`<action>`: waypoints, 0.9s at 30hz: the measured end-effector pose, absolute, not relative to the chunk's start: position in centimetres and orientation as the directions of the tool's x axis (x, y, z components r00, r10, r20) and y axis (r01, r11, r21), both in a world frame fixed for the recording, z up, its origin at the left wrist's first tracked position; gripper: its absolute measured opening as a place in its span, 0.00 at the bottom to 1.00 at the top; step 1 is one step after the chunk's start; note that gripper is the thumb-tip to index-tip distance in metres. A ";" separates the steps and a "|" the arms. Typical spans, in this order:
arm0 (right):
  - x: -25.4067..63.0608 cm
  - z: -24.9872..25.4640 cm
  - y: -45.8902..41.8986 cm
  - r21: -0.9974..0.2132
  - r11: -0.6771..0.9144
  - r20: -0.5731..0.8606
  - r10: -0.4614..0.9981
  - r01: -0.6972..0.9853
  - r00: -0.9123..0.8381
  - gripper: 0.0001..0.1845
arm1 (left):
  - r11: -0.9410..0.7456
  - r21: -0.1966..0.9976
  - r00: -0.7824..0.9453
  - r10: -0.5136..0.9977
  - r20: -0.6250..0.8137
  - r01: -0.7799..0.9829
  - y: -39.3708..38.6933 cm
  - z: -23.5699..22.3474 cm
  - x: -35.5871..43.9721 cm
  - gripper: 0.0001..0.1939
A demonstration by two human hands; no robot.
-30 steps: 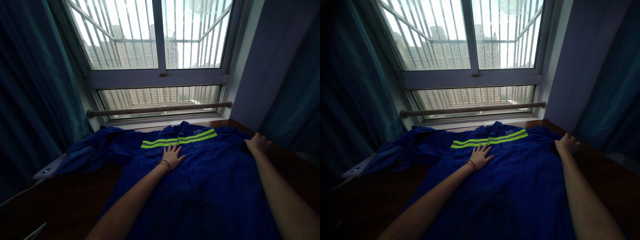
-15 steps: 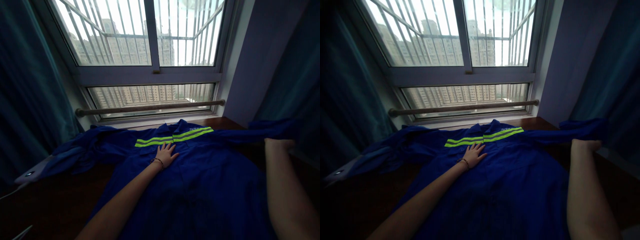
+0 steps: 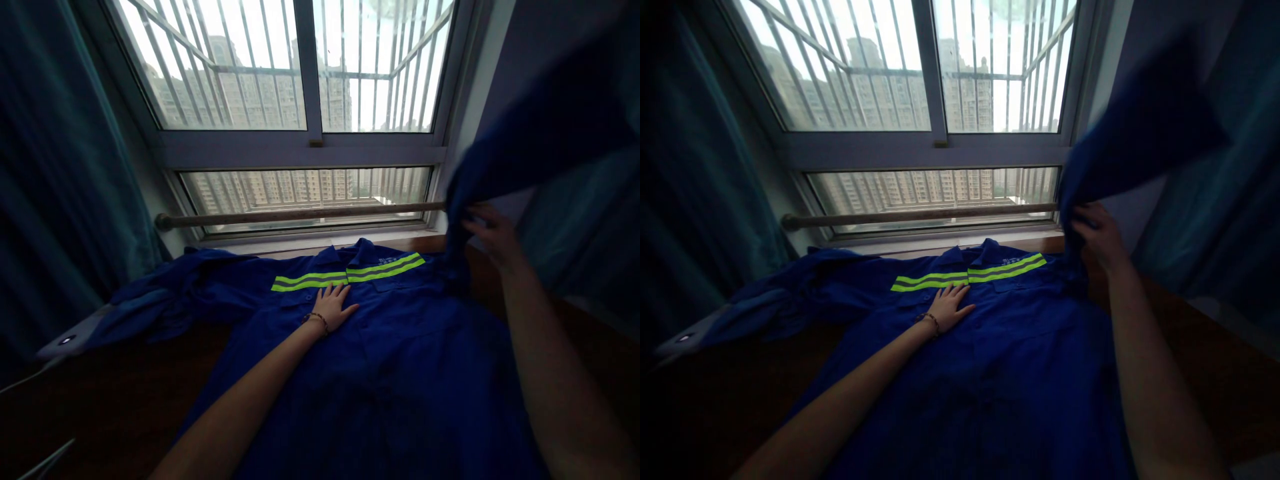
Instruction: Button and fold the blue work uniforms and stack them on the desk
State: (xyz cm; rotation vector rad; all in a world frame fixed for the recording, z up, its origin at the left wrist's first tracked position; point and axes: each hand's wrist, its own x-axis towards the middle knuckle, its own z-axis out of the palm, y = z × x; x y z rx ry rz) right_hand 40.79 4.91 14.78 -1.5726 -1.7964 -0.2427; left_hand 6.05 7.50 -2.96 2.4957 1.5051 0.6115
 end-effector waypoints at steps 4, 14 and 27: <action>36.9 13.8 5.8 -0.326 0.515 0.565 0.778 0.793 -0.273 0.16 | -0.446 0.750 0.209 0.894 0.395 0.488 8.6 -2.9 5.2 0.51; 42.2 7.1 10.3 -0.287 0.133 0.061 0.991 0.949 -0.120 0.12 | -0.207 0.960 -0.511 0.814 0.276 0.189 11.5 -1.4 1.6 0.36; 39.6 3.0 10.7 -0.082 -0.061 0.222 0.972 0.995 0.078 0.21 | -0.002 0.604 -0.272 0.892 0.362 0.797 12.4 1.7 -5.4 0.11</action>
